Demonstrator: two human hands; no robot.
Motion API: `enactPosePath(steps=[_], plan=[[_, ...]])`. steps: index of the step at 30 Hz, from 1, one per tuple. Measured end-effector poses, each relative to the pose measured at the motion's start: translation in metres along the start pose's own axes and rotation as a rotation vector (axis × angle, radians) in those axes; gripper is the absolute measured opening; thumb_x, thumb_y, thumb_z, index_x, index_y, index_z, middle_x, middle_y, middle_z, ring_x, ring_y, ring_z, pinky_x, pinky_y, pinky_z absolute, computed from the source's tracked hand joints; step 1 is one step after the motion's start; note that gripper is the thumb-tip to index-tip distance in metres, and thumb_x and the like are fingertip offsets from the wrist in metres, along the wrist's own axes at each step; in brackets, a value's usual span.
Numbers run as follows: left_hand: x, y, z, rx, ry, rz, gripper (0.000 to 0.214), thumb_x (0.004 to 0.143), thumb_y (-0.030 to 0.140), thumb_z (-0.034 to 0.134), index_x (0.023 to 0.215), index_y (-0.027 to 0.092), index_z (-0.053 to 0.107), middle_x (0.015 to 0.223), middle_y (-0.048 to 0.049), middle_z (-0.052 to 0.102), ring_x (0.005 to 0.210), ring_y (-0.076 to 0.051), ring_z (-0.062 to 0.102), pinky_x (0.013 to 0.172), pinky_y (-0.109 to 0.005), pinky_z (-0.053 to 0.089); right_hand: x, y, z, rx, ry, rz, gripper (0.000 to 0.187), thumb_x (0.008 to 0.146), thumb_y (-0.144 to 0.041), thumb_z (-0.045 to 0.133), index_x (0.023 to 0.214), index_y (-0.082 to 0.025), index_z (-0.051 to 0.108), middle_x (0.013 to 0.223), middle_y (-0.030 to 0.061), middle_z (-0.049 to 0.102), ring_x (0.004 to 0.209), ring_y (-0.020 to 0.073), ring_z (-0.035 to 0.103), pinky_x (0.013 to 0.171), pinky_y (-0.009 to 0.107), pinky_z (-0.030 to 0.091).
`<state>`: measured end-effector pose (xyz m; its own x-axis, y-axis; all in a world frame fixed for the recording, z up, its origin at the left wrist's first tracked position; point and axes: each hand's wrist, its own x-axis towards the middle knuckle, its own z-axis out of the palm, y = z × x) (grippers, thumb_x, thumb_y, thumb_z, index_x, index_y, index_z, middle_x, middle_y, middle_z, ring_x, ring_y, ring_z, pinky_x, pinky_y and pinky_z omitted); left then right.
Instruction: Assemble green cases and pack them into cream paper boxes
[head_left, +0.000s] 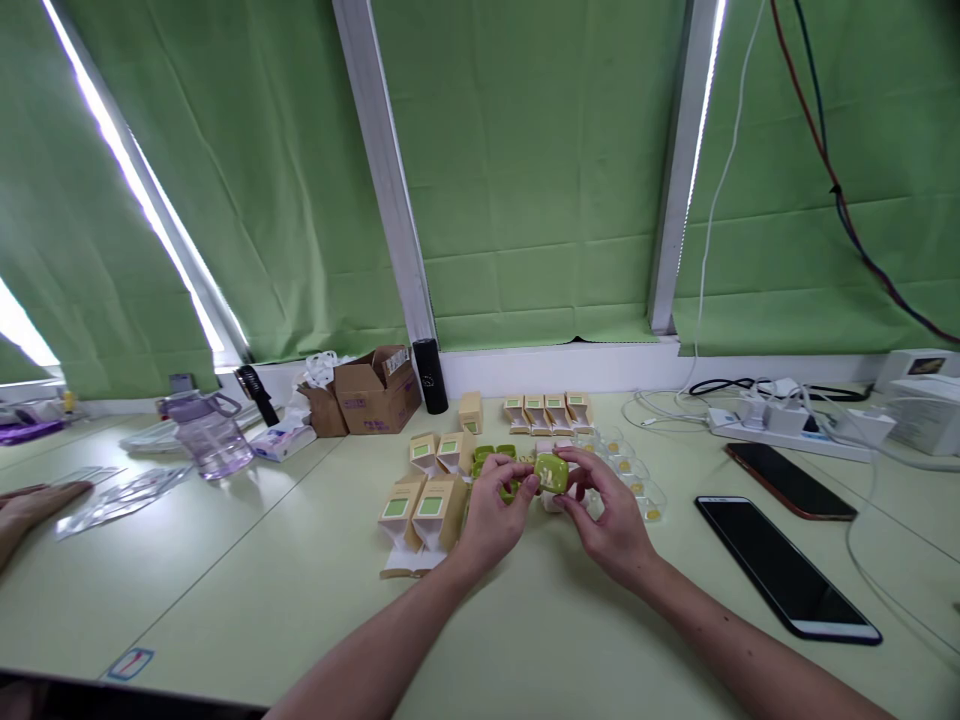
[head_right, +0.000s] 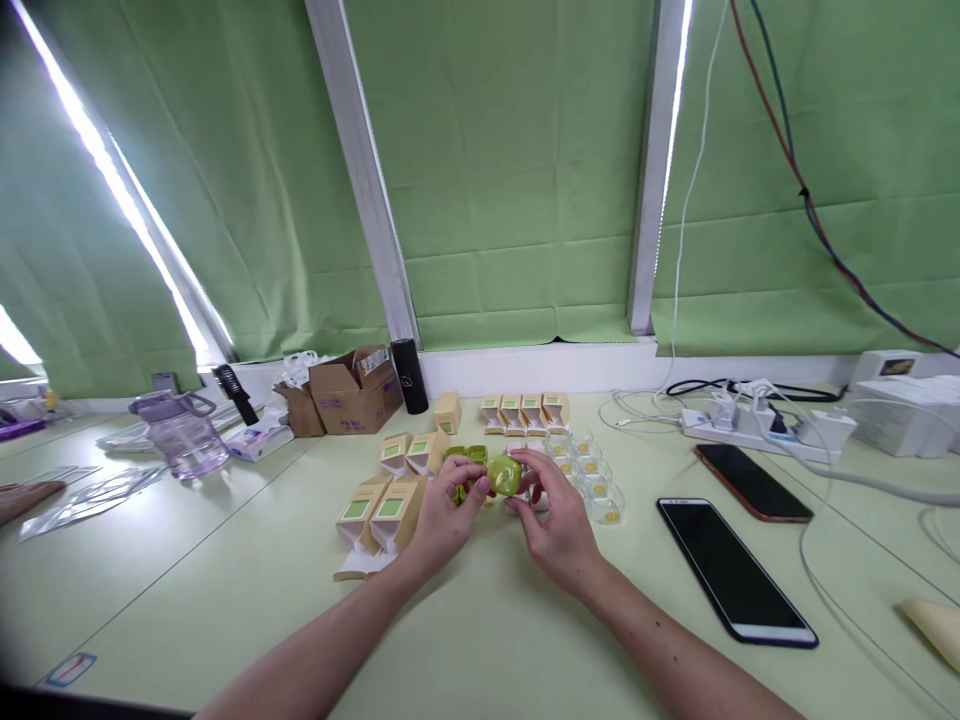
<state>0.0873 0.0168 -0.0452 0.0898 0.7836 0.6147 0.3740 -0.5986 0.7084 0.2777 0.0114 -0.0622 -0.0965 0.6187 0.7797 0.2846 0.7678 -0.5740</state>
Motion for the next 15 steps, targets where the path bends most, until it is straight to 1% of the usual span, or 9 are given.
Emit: enactPosePath(steps=[2,4,7,9,11,13,15], plan=[[0.000,0.000,0.000,0.001,-0.005,0.006,0.031,0.097,0.044,0.065,0.096,0.017,0.079,0.096,-0.0102,0.063,0.090,-0.022,0.064,0.072,-0.033,0.058,0.001,0.000,0.000,-0.006,0.004,0.021,0.039,0.094,-0.021,0.062,0.133,-0.025,0.060,0.124,0.0117,0.070,0.081,0.0208,0.069,0.065,0.035,0.062],[0.000,0.002,-0.002,0.021,-0.007,0.017,0.029,0.097,0.042,0.064,0.097,0.017,0.078,0.098,-0.0109,0.063,0.095,-0.024,0.064,0.076,-0.035,0.058,0.001,0.000,0.000,-0.011,0.006,0.050,0.039,0.094,-0.023,0.063,0.132,-0.024,0.060,0.114,0.0098,0.072,0.081,0.0212,0.069,0.066,0.034,0.062],[-0.001,0.006,-0.005,0.059,-0.015,0.074,0.024,0.094,0.034,0.069,0.112,0.018,0.073,0.106,-0.0127,0.065,0.111,-0.029,0.060,0.090,-0.043,0.057,0.000,0.000,-0.001,-0.014,0.015,0.084,0.039,0.094,-0.025,0.063,0.133,-0.024,0.060,0.106,0.0081,0.072,0.080,0.0212,0.068,0.065,0.034,0.061],[-0.002,0.009,-0.006,0.082,-0.028,0.124,0.038,0.088,0.024,0.074,0.125,0.021,0.066,0.116,-0.0129,0.066,0.122,-0.032,0.055,0.099,-0.049,0.054,0.000,0.000,-0.001,-0.024,0.020,0.083,0.039,0.095,-0.025,0.063,0.133,-0.024,0.060,0.107,0.0082,0.072,0.081,0.0214,0.067,0.066,0.034,0.060],[-0.002,0.011,-0.005,0.110,-0.043,0.165,0.052,0.083,0.017,0.076,0.132,0.023,0.060,0.124,-0.0122,0.065,0.127,-0.033,0.051,0.104,-0.053,0.050,0.000,0.000,-0.001,-0.042,0.018,0.064,0.039,0.095,-0.025,0.062,0.133,-0.024,0.059,0.112,0.0091,0.071,0.083,0.0216,0.068,0.067,0.035,0.060],[-0.003,0.012,-0.004,0.133,-0.055,0.198,0.057,0.082,0.014,0.076,0.135,0.025,0.057,0.129,-0.0118,0.064,0.128,-0.033,0.050,0.107,-0.054,0.048,0.000,0.001,-0.001,-0.069,0.006,0.034,0.039,0.095,-0.025,0.062,0.133,-0.025,0.058,0.118,0.0097,0.070,0.084,0.0215,0.068,0.067,0.035,0.060],[-0.003,0.011,-0.003,0.145,-0.066,0.231,0.059,0.084,0.013,0.075,0.138,0.026,0.055,0.131,-0.0119,0.064,0.128,-0.033,0.050,0.108,-0.055,0.047,0.000,0.001,-0.001,-0.092,-0.010,-0.002,0.039,0.094,-0.023,0.061,0.133,-0.026,0.058,0.121,0.0099,0.069,0.084,0.0214,0.068,0.067,0.035,0.060]])
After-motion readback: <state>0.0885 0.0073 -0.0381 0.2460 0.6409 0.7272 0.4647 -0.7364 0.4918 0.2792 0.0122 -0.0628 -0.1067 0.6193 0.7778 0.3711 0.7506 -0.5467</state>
